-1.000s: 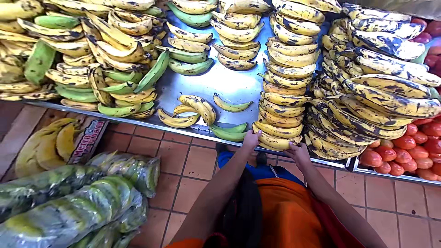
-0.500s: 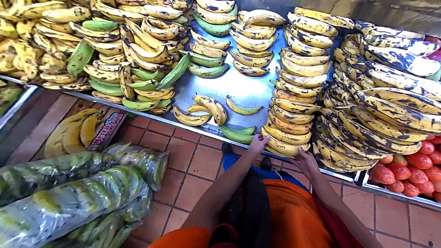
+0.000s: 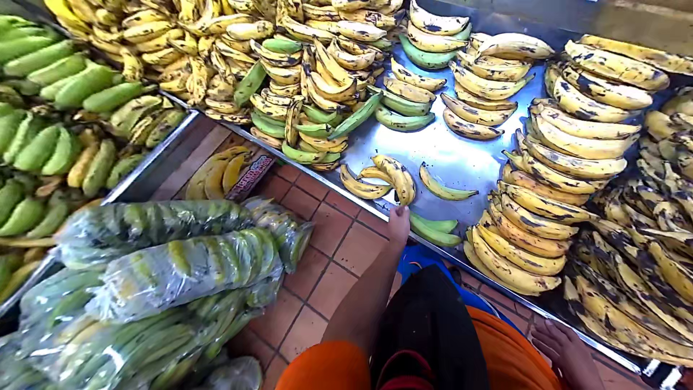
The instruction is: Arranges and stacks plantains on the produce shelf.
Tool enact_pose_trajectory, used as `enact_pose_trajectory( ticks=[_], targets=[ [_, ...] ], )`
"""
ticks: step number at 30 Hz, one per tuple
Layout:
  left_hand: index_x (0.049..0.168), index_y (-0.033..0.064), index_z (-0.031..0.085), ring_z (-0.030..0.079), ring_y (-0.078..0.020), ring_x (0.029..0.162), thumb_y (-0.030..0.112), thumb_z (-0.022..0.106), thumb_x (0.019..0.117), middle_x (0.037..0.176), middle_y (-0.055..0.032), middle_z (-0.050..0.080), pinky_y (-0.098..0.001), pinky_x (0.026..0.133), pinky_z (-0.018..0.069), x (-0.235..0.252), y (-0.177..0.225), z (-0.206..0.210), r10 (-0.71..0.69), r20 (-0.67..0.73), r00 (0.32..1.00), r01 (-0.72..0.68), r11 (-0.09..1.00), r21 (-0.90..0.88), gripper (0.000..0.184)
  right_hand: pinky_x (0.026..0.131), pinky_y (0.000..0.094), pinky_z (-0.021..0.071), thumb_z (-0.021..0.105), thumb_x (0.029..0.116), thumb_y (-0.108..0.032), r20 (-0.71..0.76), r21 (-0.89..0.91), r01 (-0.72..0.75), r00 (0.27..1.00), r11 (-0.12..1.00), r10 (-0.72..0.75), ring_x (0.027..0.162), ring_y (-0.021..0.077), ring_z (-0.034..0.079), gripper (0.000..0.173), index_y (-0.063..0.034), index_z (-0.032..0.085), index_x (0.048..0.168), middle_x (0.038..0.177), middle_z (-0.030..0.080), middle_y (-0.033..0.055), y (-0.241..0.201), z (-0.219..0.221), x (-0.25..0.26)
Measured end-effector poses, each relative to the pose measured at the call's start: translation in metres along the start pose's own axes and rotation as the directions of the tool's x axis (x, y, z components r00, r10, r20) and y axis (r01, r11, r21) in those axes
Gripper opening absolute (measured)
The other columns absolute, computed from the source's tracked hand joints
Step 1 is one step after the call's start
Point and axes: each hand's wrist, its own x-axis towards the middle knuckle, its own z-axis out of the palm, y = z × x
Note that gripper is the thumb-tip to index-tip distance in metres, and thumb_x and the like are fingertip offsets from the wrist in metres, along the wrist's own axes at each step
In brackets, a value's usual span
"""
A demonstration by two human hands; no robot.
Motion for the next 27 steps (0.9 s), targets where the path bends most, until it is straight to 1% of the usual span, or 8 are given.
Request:
enact_pose_trajectory(
  ticks=[5, 9, 14, 18, 21, 22, 24, 27],
  targets=[
    [0.144, -0.0051, 0.046, 0.055, -0.0424, 0.130, 0.049, 0.075, 0.0900, 0.138, -0.0292, 0.056, -0.0588, 0.109, 0.0455, 0.080, 0.060, 0.008, -0.084, -0.162, 0.983, 0.109, 0.983, 0.150, 0.082, 0.078, 0.0403, 0.0623, 0.050, 0.1076, -0.018, 0.023, -0.193, 0.049, 0.999, 0.980, -0.046, 0.090, 0.0235, 0.072, 0.043, 0.0054, 0.040, 0.142, 0.110, 0.066, 0.0202, -0.031, 0.023, -0.032],
    [0.147, 0.0016, 0.042, 0.065, -0.0411, 0.117, 0.049, 0.081, 0.0815, 0.125, -0.0248, 0.066, -0.0625, 0.097, 0.0526, 0.100, 0.073, 0.012, -0.159, -0.097, 0.982, 0.183, 0.919, 0.350, 0.090, 0.079, 0.0371, 0.0616, 0.051, 0.1078, -0.020, -0.025, -0.281, 0.027, 0.999, 0.959, -0.035, 0.089, 0.0197, 0.072, 0.040, 0.0066, 0.047, 0.138, 0.110, 0.068, 0.0188, -0.054, 0.048, -0.049],
    [0.154, 0.0080, 0.032, 0.065, -0.0300, 0.117, 0.027, 0.073, 0.0956, 0.136, -0.0192, 0.061, -0.0479, 0.097, 0.0571, 0.067, 0.070, -0.014, -0.039, 0.342, 0.939, 0.198, 0.874, -0.443, 0.074, 0.086, 0.0449, 0.0627, 0.069, 0.0966, -0.025, 0.125, -0.359, 0.337, 0.941, 0.870, -0.313, 0.102, 0.0252, 0.072, 0.044, 0.0018, 0.059, 0.131, 0.117, 0.070, 0.0160, -0.130, 0.111, -0.055],
    [0.159, 0.0141, 0.022, 0.064, -0.0246, 0.121, 0.024, 0.072, 0.0953, 0.141, -0.0111, 0.059, -0.0455, 0.102, 0.0569, 0.010, 0.107, -0.052, 0.116, 0.727, 0.676, 0.109, 0.961, -0.255, 0.081, 0.104, 0.0509, 0.0560, 0.077, 0.0859, -0.051, 0.446, -0.169, 0.463, 0.823, 0.870, -0.351, 0.126, 0.0292, 0.063, 0.081, -0.0110, 0.046, 0.149, 0.139, 0.064, 0.0096, -0.218, 0.199, -0.040],
    [0.139, 0.0075, 0.062, 0.068, -0.0206, 0.118, 0.011, 0.073, 0.0930, 0.131, -0.0064, 0.070, -0.0408, 0.104, 0.0559, 0.032, 0.116, -0.079, 0.132, 0.946, 0.295, -0.171, 0.982, -0.084, 0.047, 0.099, 0.0483, 0.0552, 0.075, 0.0834, -0.049, 0.635, -0.155, 0.422, 0.735, 0.893, -0.237, 0.117, 0.0244, 0.066, 0.086, -0.0206, 0.038, 0.156, 0.134, 0.066, 0.0087, -0.262, 0.244, -0.019],
    [0.129, 0.0097, 0.070, 0.069, -0.0171, 0.115, 0.014, 0.069, 0.0966, 0.126, -0.0035, 0.073, -0.0386, 0.103, 0.0559, 0.051, 0.115, -0.084, 0.117, 0.959, 0.260, -0.301, 0.953, -0.034, 0.033, 0.096, 0.0472, 0.0557, 0.072, 0.0845, -0.045, 0.659, -0.182, 0.379, 0.732, 0.907, -0.173, 0.112, 0.0234, 0.067, 0.083, -0.0191, 0.038, 0.155, 0.130, 0.067, 0.0108, -0.267, 0.253, -0.011],
    [0.124, 0.0141, 0.073, 0.067, -0.0179, 0.117, 0.017, 0.068, 0.0989, 0.126, -0.0024, 0.072, -0.0430, 0.103, 0.0547, 0.094, 0.105, -0.087, 0.151, 0.893, 0.424, -0.606, 0.780, 0.155, 0.026, 0.087, 0.0393, 0.0586, 0.068, 0.0858, -0.053, 0.670, -0.141, 0.212, 0.740, 0.967, -0.064, 0.099, 0.0160, 0.069, 0.067, -0.0171, 0.053, 0.140, 0.115, 0.071, 0.0056, -0.248, 0.261, 0.009],
    [0.143, 0.0097, 0.058, 0.042, -0.0500, 0.141, 0.012, 0.083, 0.0832, 0.150, -0.0233, 0.051, -0.0746, 0.110, 0.0340, 0.156, 0.101, -0.081, 0.252, 0.688, 0.680, -0.723, 0.388, 0.572, 0.065, 0.087, 0.0397, 0.0589, 0.066, 0.0907, -0.042, 0.670, 0.039, -0.093, 0.741, 0.995, 0.043, 0.098, 0.0190, 0.070, 0.050, -0.0091, 0.058, 0.128, 0.109, 0.072, 0.0080, -0.199, 0.269, 0.033]
  ],
)
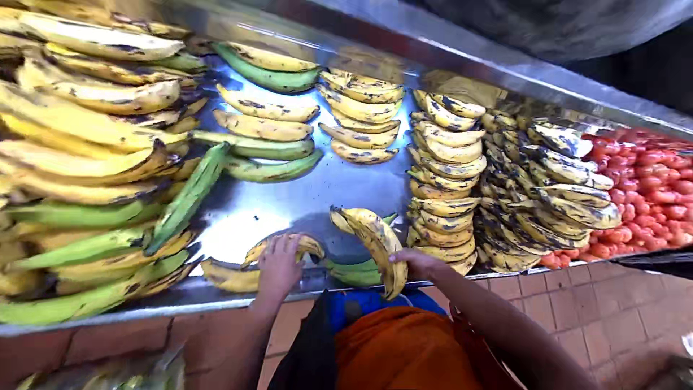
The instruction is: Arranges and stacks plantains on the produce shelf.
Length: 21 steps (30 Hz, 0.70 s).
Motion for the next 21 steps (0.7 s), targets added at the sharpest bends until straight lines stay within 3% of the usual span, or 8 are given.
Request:
enact_pose_trajectory(
  ticks=[2, 4, 6, 10, 13, 15, 17, 21],
  targets=[
    [0.149, 0.0074, 0.051, 0.034, -0.0543, 0.145, 0.015, 0.090, 0.0752, 0.155, -0.0274, 0.042, -0.0780, 0.114, 0.0232, 0.019, -0.020, -0.006, -0.085, 0.005, 0.996, 0.083, 0.987, 0.141, 0.084, 0.086, 0.0398, 0.0595, 0.068, 0.0879, -0.033, -0.064, 0.097, 0.029, 0.998, 0.995, -0.023, 0.097, 0.0194, 0.071, 0.046, -0.0085, 0.057, 0.125, 0.107, 0.072, 0.0077, 0.018, 0.003, -0.005],
    [0.149, 0.0046, 0.049, 0.039, -0.0533, 0.142, 0.017, 0.091, 0.0738, 0.152, -0.0287, 0.045, -0.0770, 0.115, 0.0207, 0.032, -0.032, -0.010, -0.106, 0.122, 0.987, 0.071, 0.961, 0.266, 0.087, 0.087, 0.0390, 0.0596, 0.076, 0.0793, -0.029, -0.103, 0.103, 0.164, 0.983, 0.981, -0.153, 0.097, 0.0168, 0.071, 0.054, -0.0083, 0.056, 0.125, 0.106, 0.073, 0.0051, 0.018, 0.013, -0.034],
    [0.146, 0.0043, 0.051, 0.046, -0.0510, 0.136, 0.021, 0.093, 0.0706, 0.147, -0.0282, 0.049, -0.0743, 0.115, 0.0250, 0.041, -0.040, -0.011, -0.088, 0.195, 0.977, 0.011, 0.930, 0.366, 0.088, 0.090, 0.0379, 0.0593, 0.082, 0.0747, -0.028, -0.106, 0.077, 0.344, 0.936, 0.936, -0.336, 0.100, 0.0144, 0.071, 0.053, -0.0117, 0.064, 0.122, 0.109, 0.075, 0.0021, 0.011, 0.015, -0.074],
    [0.139, 0.0074, 0.057, 0.051, -0.0492, 0.130, 0.036, 0.089, 0.0746, 0.142, -0.0268, 0.053, -0.0678, 0.106, 0.0414, 0.062, -0.036, -0.021, -0.150, 0.344, 0.927, -0.051, 0.859, 0.510, 0.078, 0.100, 0.0465, 0.0546, 0.087, 0.0707, -0.053, -0.101, 0.048, 0.642, 0.766, 0.766, -0.635, 0.116, 0.0247, 0.067, 0.071, -0.0159, 0.067, 0.128, 0.125, 0.070, 0.0097, 0.008, -0.012, -0.151],
    [0.129, 0.0086, 0.066, 0.049, -0.0496, 0.130, 0.033, 0.085, 0.0769, 0.143, -0.0236, 0.053, -0.0662, 0.100, 0.0480, 0.065, -0.031, -0.021, -0.152, 0.435, 0.887, -0.105, 0.852, 0.512, 0.060, 0.095, 0.0346, 0.0585, 0.084, 0.0799, -0.038, -0.232, -0.037, 0.789, 0.590, 0.613, -0.773, 0.106, 0.0102, 0.071, 0.046, -0.0232, 0.073, 0.122, 0.114, 0.075, -0.0027, 0.004, -0.017, -0.189],
    [0.126, 0.0088, 0.067, 0.056, -0.0463, 0.124, 0.027, 0.084, 0.0785, 0.142, -0.0200, 0.055, -0.0641, 0.096, 0.0518, 0.051, -0.011, -0.028, -0.117, 0.397, 0.910, -0.077, 0.894, 0.442, 0.053, 0.089, 0.0340, 0.0605, 0.087, 0.0768, -0.031, -0.377, -0.104, 0.796, 0.523, 0.596, -0.764, 0.099, 0.0085, 0.072, 0.045, -0.0232, 0.072, 0.119, 0.107, 0.076, -0.0041, 0.001, -0.021, -0.202],
    [0.125, 0.0087, 0.067, 0.064, -0.0437, 0.114, 0.022, 0.083, 0.0810, 0.133, -0.0197, 0.061, -0.0648, 0.091, 0.0543, 0.027, 0.014, -0.037, -0.080, 0.318, 0.945, -0.020, 0.954, 0.299, 0.048, 0.087, 0.0354, 0.0615, 0.091, 0.0707, -0.035, -0.441, -0.144, 0.771, 0.512, 0.621, -0.737, 0.097, 0.0091, 0.072, 0.056, -0.0235, 0.069, 0.121, 0.106, 0.075, -0.0040, 0.008, -0.032, -0.210],
    [0.123, 0.0074, 0.066, 0.069, -0.0418, 0.097, 0.031, 0.083, 0.0853, 0.100, -0.0221, 0.071, -0.0678, 0.086, 0.0526, -0.024, 0.058, -0.035, -0.175, 0.149, 0.973, 0.188, 0.979, -0.077, 0.047, 0.085, 0.0342, 0.0622, 0.091, 0.0698, -0.038, -0.349, -0.129, 0.731, 0.599, 0.670, -0.721, 0.094, 0.0091, 0.073, 0.057, -0.0222, 0.070, 0.120, 0.103, 0.076, -0.0038, 0.018, -0.054, -0.208]
  ],
)
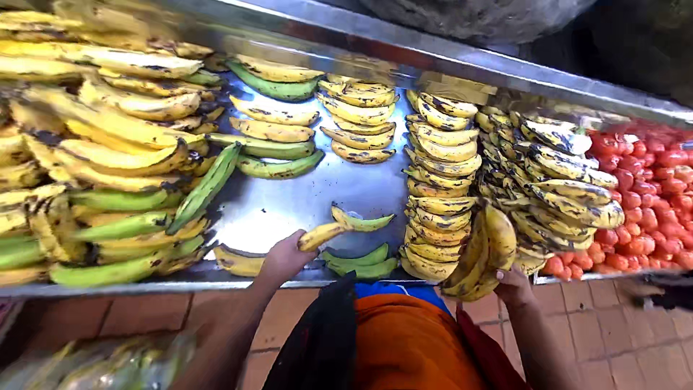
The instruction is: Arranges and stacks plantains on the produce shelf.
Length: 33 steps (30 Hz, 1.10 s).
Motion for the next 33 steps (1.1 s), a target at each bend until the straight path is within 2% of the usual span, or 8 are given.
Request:
enact_pose_trajectory(
  ticks=[5, 10, 12, 14, 18, 23, 28, 33],
  targets=[
    [0.135, 0.0100, 0.061, 0.069, -0.0403, 0.099, 0.027, 0.087, 0.0826, 0.107, -0.0227, 0.070, -0.0673, 0.088, 0.0528, -0.078, 0.039, 0.084, -0.252, -0.175, 0.952, 0.125, 0.840, -0.527, 0.060, 0.086, 0.0414, 0.0616, 0.088, 0.0663, -0.056, 0.110, -0.213, -0.186, 0.971, 0.959, 0.213, 0.098, 0.0195, 0.072, 0.094, -0.0147, 0.050, 0.142, 0.113, 0.072, 0.0074, -0.018, 0.003, 0.046],
    [0.123, 0.0102, 0.066, 0.070, -0.0376, 0.095, 0.025, 0.084, 0.0816, 0.103, -0.0181, 0.072, -0.0677, 0.082, 0.0539, -0.140, 0.063, 0.188, -0.231, -0.216, 0.949, 0.107, 0.876, -0.470, 0.047, 0.087, 0.0443, 0.0608, 0.085, 0.0719, -0.033, 0.177, -0.461, -0.262, 0.909, 0.848, 0.377, 0.105, 0.0213, 0.069, 0.087, -0.0169, 0.045, 0.148, 0.123, 0.068, 0.0086, -0.058, -0.002, 0.102],
    [0.117, 0.0085, 0.069, 0.070, -0.0381, 0.095, 0.022, 0.085, 0.0798, 0.101, -0.0176, 0.072, -0.0667, 0.082, 0.0541, -0.167, 0.071, 0.218, -0.190, -0.220, 0.957, 0.087, 0.909, -0.407, 0.043, 0.090, 0.0487, 0.0597, 0.088, 0.0702, -0.027, 0.083, -0.757, -0.150, 0.943, 0.636, 0.321, 0.111, 0.0259, 0.067, 0.094, -0.0141, 0.041, 0.150, 0.130, 0.064, 0.0133, -0.069, 0.007, 0.127],
    [0.114, 0.0094, 0.070, 0.071, -0.0381, 0.090, 0.024, 0.086, 0.0776, 0.097, -0.0162, 0.072, -0.0664, 0.078, 0.0550, -0.191, 0.069, 0.257, -0.187, -0.231, 0.955, 0.089, 0.921, -0.379, 0.043, 0.096, 0.0551, 0.0549, 0.097, 0.0613, -0.030, 0.087, -0.970, 0.053, 0.987, 0.237, 0.133, 0.118, 0.0311, 0.062, 0.103, -0.0119, 0.044, 0.148, 0.133, 0.060, 0.0173, -0.073, 0.015, 0.160],
    [0.112, 0.0091, 0.069, 0.071, -0.0432, 0.086, 0.022, 0.087, 0.0753, 0.095, -0.0187, 0.072, -0.0689, 0.070, 0.0535, -0.240, 0.073, 0.320, -0.337, -0.247, 0.909, 0.208, 0.878, -0.432, 0.043, 0.096, 0.0713, 0.0451, 0.100, 0.0511, -0.038, 0.265, -0.933, 0.216, 0.954, -0.288, -0.144, 0.123, 0.0518, 0.053, 0.112, -0.0075, 0.050, 0.146, 0.138, 0.052, 0.0314, -0.078, 0.008, 0.230],
    [0.122, 0.0028, 0.065, 0.068, -0.0509, 0.093, 0.024, 0.083, 0.0779, 0.101, -0.0285, 0.070, -0.0738, 0.077, 0.0489, -0.283, 0.084, 0.358, -0.552, -0.201, 0.809, 0.332, 0.711, -0.620, 0.053, 0.100, 0.0710, 0.0406, 0.097, 0.0550, -0.038, 0.335, -0.889, 0.205, 0.901, -0.410, -0.275, 0.130, 0.0522, 0.047, 0.109, -0.0055, 0.046, 0.146, 0.143, 0.046, 0.0321, -0.098, 0.010, 0.320],
    [0.132, -0.0027, 0.058, 0.065, -0.0509, 0.106, 0.029, 0.081, 0.0812, 0.114, -0.0329, 0.066, -0.0706, 0.090, 0.0480, -0.300, 0.096, 0.381, -0.694, -0.097, 0.713, 0.401, 0.518, -0.756, 0.064, 0.102, 0.0783, 0.0348, 0.092, 0.0754, -0.028, 0.359, -0.835, 0.348, 0.932, -0.427, 0.058, 0.136, 0.0571, 0.041, 0.088, 0.0025, 0.047, 0.145, 0.144, 0.045, 0.0370, -0.122, 0.004, 0.385],
    [0.135, 0.0012, 0.058, 0.065, -0.0491, 0.108, 0.031, 0.083, 0.0794, 0.116, -0.0310, 0.067, -0.0696, 0.090, 0.0483, -0.295, 0.105, 0.380, -0.784, -0.102, 0.612, 0.443, 0.447, -0.777, 0.068, 0.104, 0.0735, 0.0393, 0.089, 0.0800, -0.027, 0.265, -0.851, 0.334, 0.940, -0.405, 0.216, 0.131, 0.0573, 0.046, 0.089, 0.0006, 0.040, 0.149, 0.139, 0.049, 0.0381, -0.139, -0.004, 0.405]
  ],
)
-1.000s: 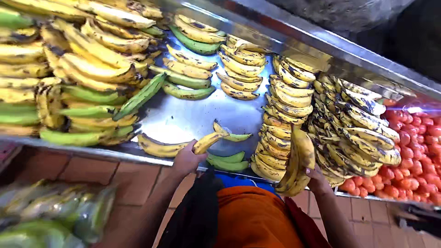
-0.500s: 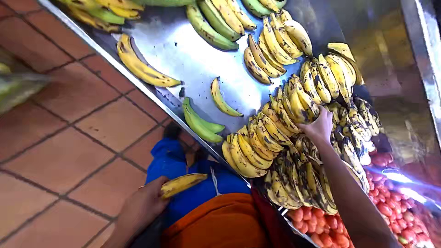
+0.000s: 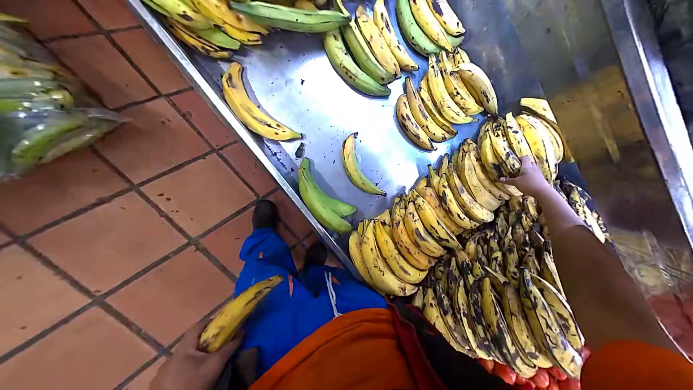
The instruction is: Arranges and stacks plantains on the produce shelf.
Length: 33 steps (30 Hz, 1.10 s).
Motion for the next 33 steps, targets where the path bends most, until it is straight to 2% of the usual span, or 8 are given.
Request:
enact_pose_trajectory(
  ticks=[6, 16, 20, 22, 25, 27, 29, 33],
  targets=[
    [0.132, 0.0017, 0.060, 0.067, -0.0481, 0.104, 0.031, 0.083, 0.0810, 0.111, -0.0289, 0.069, -0.0700, 0.089, 0.0492, 0.008, 0.024, -0.013, 0.071, 0.113, 0.991, -0.085, 0.989, 0.119, 0.063, 0.100, 0.0731, 0.0430, 0.091, 0.0780, -0.026, 0.043, 0.065, -0.027, 0.999, 0.998, 0.024, 0.124, 0.0566, 0.052, 0.090, 0.0032, 0.040, 0.146, 0.132, 0.053, 0.0387, 0.010, 0.002, 0.015],
    [0.139, 0.0067, 0.057, 0.067, -0.0422, 0.109, 0.023, 0.080, 0.0854, 0.118, -0.0234, 0.069, -0.0657, 0.093, 0.0517, 0.049, 0.165, -0.023, 0.305, 0.346, 0.887, -0.420, 0.845, 0.330, 0.061, 0.106, 0.0764, 0.0339, 0.086, 0.0822, -0.029, -0.353, 0.122, 0.077, 0.935, 0.990, -0.029, 0.136, 0.0572, 0.041, 0.091, -0.0004, 0.038, 0.154, 0.147, 0.042, 0.0370, -0.051, 0.001, -0.105],
    [0.127, 0.0119, 0.064, 0.068, -0.0335, 0.105, 0.026, 0.077, 0.0856, 0.114, -0.0133, 0.070, -0.0612, 0.091, 0.0554, 0.042, 0.243, 0.003, 0.421, 0.644, 0.639, -0.761, 0.466, 0.451, 0.045, 0.111, 0.0524, 0.0468, 0.078, 0.0889, -0.043, -0.126, 0.512, 0.426, 0.896, 0.746, -0.426, 0.135, 0.0262, 0.054, 0.070, -0.0165, 0.051, 0.147, 0.145, 0.056, 0.0090, -0.115, 0.045, -0.243],
    [0.119, 0.0149, 0.067, 0.068, -0.0263, 0.107, 0.024, 0.080, 0.0839, 0.112, -0.0059, 0.071, -0.0564, 0.098, 0.0528, 0.026, 0.264, 0.024, 0.581, 0.724, 0.372, -0.925, 0.167, 0.341, 0.038, 0.114, 0.0533, 0.0434, 0.081, 0.0821, -0.054, 0.002, 0.587, 0.473, 0.811, 0.657, -0.585, 0.137, 0.0245, 0.051, 0.082, -0.0184, 0.051, 0.149, 0.148, 0.055, 0.0065, -0.135, 0.100, -0.295],
    [0.117, 0.0166, 0.070, 0.067, -0.0219, 0.113, 0.009, 0.079, 0.0821, 0.114, -0.0017, 0.072, -0.0538, 0.108, 0.0472, -0.007, 0.285, 0.051, 0.709, 0.702, -0.072, -0.968, -0.218, 0.121, 0.037, 0.095, 0.0491, 0.0560, 0.080, 0.0794, -0.061, 0.180, 0.771, 0.258, 0.789, 0.582, -0.587, 0.109, 0.0188, 0.067, 0.078, -0.0165, 0.057, 0.138, 0.119, 0.069, 0.0050, -0.144, 0.166, -0.332],
    [0.120, 0.0196, 0.071, 0.061, -0.0171, 0.125, 0.004, 0.072, 0.0878, 0.123, 0.0027, 0.070, -0.0492, 0.117, 0.0388, -0.020, 0.289, 0.064, 0.713, 0.663, -0.228, -0.946, -0.322, 0.022, 0.035, 0.088, 0.0404, 0.0596, 0.083, 0.0813, -0.052, 0.236, 0.925, -0.007, 0.794, 0.380, -0.561, 0.095, 0.0129, 0.070, 0.063, -0.0152, 0.063, 0.129, 0.105, 0.073, 0.0026, -0.138, 0.191, -0.345],
    [0.125, 0.0202, 0.070, 0.053, -0.0171, 0.136, 0.011, 0.068, 0.0937, 0.134, 0.0025, 0.066, -0.0515, 0.123, 0.0311, -0.022, 0.286, 0.070, 0.763, 0.606, -0.225, -0.963, -0.270, -0.017, 0.032, 0.080, 0.0330, 0.0591, 0.079, 0.0852, -0.042, 0.235, 0.969, -0.238, 0.787, 0.071, -0.570, 0.087, 0.0107, 0.069, 0.054, -0.0130, 0.064, 0.128, 0.099, 0.072, 0.0025, -0.121, 0.215, -0.355],
    [0.142, 0.0158, 0.059, 0.051, -0.0244, 0.138, 0.019, 0.076, 0.0915, 0.145, -0.0029, 0.059, -0.0583, 0.116, 0.0379, 0.006, 0.296, 0.051, 0.873, 0.477, 0.102, -0.995, 0.088, 0.051, 0.053, 0.054, 0.0262, 0.0522, 0.050, 0.0783, -0.091, 0.046, 0.726, -0.495, 0.728, -0.478, -0.684, 0.055, 0.0084, 0.057, 0.093, -0.0154, 0.067, 0.129, 0.069, 0.063, -0.0016, -0.086, 0.258, -0.356]
  ],
)
